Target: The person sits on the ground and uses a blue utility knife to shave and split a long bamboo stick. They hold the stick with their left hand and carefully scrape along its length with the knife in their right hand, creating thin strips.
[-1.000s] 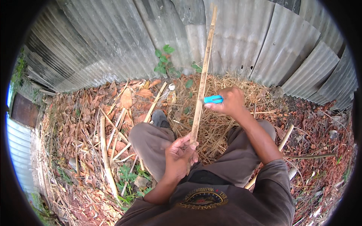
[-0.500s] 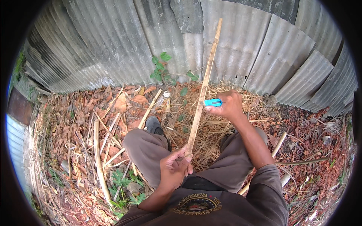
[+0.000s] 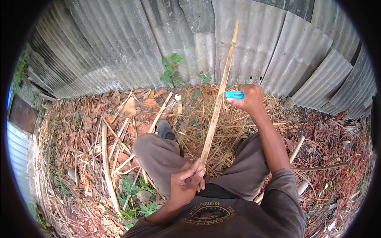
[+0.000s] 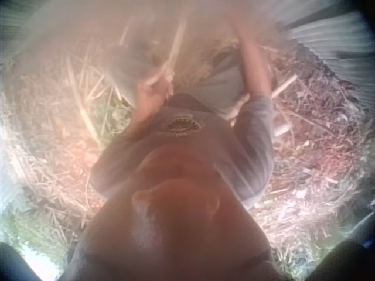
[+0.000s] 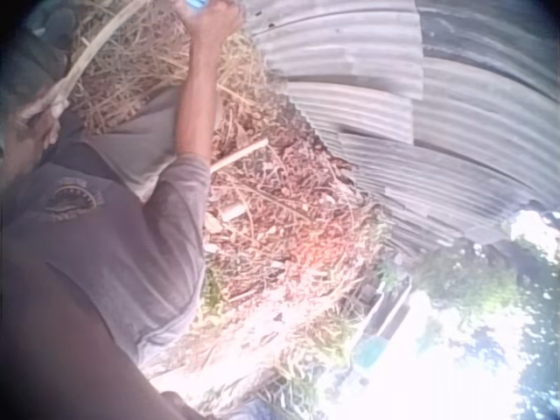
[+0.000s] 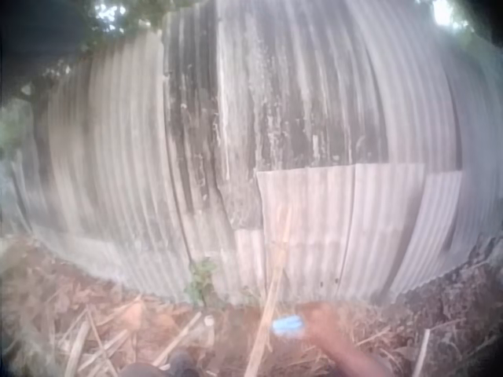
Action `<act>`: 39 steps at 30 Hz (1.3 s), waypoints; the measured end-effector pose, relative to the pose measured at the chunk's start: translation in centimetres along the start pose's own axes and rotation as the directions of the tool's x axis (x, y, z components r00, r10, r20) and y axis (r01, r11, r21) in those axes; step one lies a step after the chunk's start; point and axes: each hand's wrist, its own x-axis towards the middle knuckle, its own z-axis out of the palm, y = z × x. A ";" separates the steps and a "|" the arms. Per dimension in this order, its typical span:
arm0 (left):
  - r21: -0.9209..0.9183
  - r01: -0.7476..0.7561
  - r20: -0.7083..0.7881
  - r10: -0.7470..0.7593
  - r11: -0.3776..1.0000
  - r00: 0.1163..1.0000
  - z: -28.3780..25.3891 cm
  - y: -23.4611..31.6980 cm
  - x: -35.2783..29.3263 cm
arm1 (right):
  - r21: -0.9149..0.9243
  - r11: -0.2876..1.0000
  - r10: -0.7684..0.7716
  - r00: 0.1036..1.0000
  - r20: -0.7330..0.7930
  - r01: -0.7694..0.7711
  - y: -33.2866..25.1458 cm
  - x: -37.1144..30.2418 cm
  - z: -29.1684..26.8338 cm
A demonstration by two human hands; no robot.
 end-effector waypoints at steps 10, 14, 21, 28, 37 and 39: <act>0.046 0.070 0.067 -0.073 0.996 0.995 -0.5 0.0 -2.4 | -0.095 0.932 0.356 0.932 0.066 -0.349 3.8 0.8 -0.6; 0.033 0.117 0.089 -0.119 0.993 0.989 -1.3 -0.1 -2.9 | -0.180 0.896 0.424 0.903 0.071 -0.407 5.4 0.9 -0.7; 0.090 0.306 0.107 -0.315 0.948 0.943 -4.0 -0.7 -6.5 | -0.155 0.435 0.894 0.446 -0.044 -0.887 11.9 0.9 -3.9; 0.051 0.206 -0.109 -0.200 0.977 0.974 -4.8 -3.7 -2.9 | -0.351 0.588 0.808 0.546 0.219 -0.729 8.3 -2.1 -2.6; 0.100 -0.105 -0.118 0.116 0.989 0.986 -1.9 -3.0 4.2 | 0.062 0.978 0.161 0.914 0.371 -0.198 -2.2 -2.0 -1.6; 0.107 -0.122 -0.134 0.136 0.987 0.982 -1.5 -3.3 4.6 | 0.127 0.990 0.004 0.933 0.360 -0.053 -4.2 -2.1 -1.1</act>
